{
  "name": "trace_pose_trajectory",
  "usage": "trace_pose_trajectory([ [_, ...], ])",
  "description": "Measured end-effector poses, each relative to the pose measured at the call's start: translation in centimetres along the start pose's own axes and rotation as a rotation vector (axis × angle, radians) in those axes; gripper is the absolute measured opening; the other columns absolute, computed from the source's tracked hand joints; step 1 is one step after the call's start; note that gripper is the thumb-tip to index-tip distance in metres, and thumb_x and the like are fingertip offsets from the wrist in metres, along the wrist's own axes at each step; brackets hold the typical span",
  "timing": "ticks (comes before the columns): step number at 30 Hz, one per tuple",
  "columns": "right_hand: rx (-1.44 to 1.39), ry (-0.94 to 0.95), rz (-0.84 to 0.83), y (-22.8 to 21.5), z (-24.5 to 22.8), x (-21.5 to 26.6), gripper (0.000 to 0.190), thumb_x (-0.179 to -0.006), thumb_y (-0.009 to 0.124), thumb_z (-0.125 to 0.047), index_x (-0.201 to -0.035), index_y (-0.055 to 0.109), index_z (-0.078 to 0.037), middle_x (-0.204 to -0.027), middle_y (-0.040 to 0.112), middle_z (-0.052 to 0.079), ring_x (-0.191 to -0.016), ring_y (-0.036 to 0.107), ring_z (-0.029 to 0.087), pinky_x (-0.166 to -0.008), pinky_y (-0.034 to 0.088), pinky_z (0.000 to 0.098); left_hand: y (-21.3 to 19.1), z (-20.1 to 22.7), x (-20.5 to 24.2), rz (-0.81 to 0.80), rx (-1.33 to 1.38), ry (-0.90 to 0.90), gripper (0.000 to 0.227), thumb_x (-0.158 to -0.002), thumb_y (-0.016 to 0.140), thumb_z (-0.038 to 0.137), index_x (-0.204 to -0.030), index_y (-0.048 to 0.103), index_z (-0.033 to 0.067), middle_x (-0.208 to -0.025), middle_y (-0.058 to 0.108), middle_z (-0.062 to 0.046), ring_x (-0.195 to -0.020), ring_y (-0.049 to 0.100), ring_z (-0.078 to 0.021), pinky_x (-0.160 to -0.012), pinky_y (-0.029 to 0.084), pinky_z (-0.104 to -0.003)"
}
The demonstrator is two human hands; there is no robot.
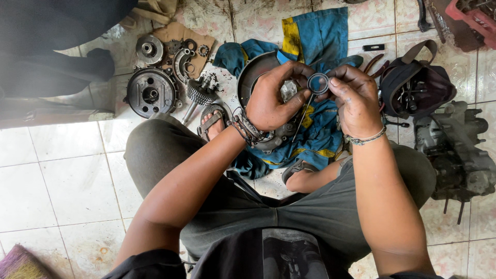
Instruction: The person places a small metal ring into a circular opening on a large engine casing. They then use a screwdriver to tighten a screw on the casing.
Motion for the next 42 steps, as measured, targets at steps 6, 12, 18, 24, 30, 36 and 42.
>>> trace_pose_trajectory([
  [6,0.202,-0.075,-0.085,-0.9,0.6,-0.4,0.016,-0.098,0.071,-0.006,-0.105,0.065,0.007,-0.081,0.069,0.019,-0.080,0.074,0.022,-0.066,0.058,0.0272,0.7,-0.4,0.6,0.012,-0.082,-0.026,0.049,-0.081,0.088,0.026,-0.121,0.063,0.0154,-0.091,0.073,-0.012,-0.092,0.073,-0.0394,-0.083,0.057,-0.055],
  [12,0.415,-0.047,-0.134,-0.3,2.4,-0.2,0.011,-0.097,0.077,-0.004,-0.102,0.070,0.003,-0.076,0.067,0.009,-0.075,0.069,0.011,-0.065,0.055,0.0228,1.5,-4.0,1.8,-0.010,-0.297,-0.108,0.040,-0.079,0.084,0.024,-0.112,0.064,0.0144,-0.091,0.072,-0.011,-0.088,0.072,-0.0409,-0.079,0.058,-0.056],
  [18,0.698,-0.169,-0.118,0.0,3.1,-1.3,0.007,-0.095,0.077,-0.003,-0.101,0.076,0.000,-0.073,0.065,0.014,-0.063,0.066,0.017,-0.052,0.051,0.0267,-0.3,-10.8,2.4,0.046,-0.515,-0.443,0.038,-0.067,0.087,0.036,-0.097,0.070,0.0171,-0.083,0.076,-0.002,-0.087,0.076,-0.0310,-0.077,0.060,-0.050],
  [24,0.872,-0.193,-0.136,0.6,3.2,-1.4,0.010,-0.092,0.076,-0.008,-0.101,0.077,-0.005,-0.077,0.071,0.012,-0.071,0.070,0.024,-0.055,0.056,0.0361,-6.1,-18.4,5.3,0.016,-1.000,-0.887,0.021,-0.080,0.071,0.036,-0.091,0.079,0.0196,-0.078,0.076,-0.005,-0.084,0.078,-0.0289,-0.075,0.065,-0.044],
  [30,0.969,-0.169,-0.120,0.4,2.5,-0.9,0.009,-0.089,0.078,-0.016,-0.097,0.077,-0.011,-0.075,0.071,0.008,-0.074,0.070,0.026,-0.062,0.058,0.0393,-8.3,-24.1,11.3,0.107,-0.845,-1.150,0.026,-0.081,0.073,0.029,-0.106,0.075,0.0207,-0.096,0.076,-0.008,-0.094,0.076,-0.0319,-0.078,0.064,-0.048],
  [36,1.050,-0.151,-0.131,-0.1,2.9,-1.1,0.010,-0.087,0.077,-0.017,-0.097,0.076,-0.013,-0.077,0.073,0.009,-0.079,0.072,0.029,-0.069,0.059,0.0422,-9.6,-27.2,13.7,0.177,-0.828,-1.243,0.023,-0.085,0.070,0.022,-0.107,0.075,0.0150,-0.099,0.075,-0.010,-0.103,0.074,-0.0342,-0.085,0.063,-0.047],
  [42,1.065,-0.154,-0.142,0.9,3.1,-1.5,0.011,-0.087,0.076,-0.017,-0.097,0.076,-0.013,-0.077,0.073,0.007,-0.078,0.072,0.027,-0.070,0.059,0.0413,-9.0,-30.1,10.1,0.265,-0.798,-1.158,0.016,-0.090,0.069,0.028,-0.105,0.071,0.0231,-0.095,0.075,0.000,-0.105,0.073,-0.0284,-0.092,0.060,-0.045],
])
Point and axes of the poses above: each hand's wrist, its own x-axis away from the middle knuckle, its own y-axis out of the palm, z = x × y, the point moved 3 cm from there along -x, towards the middle knuckle
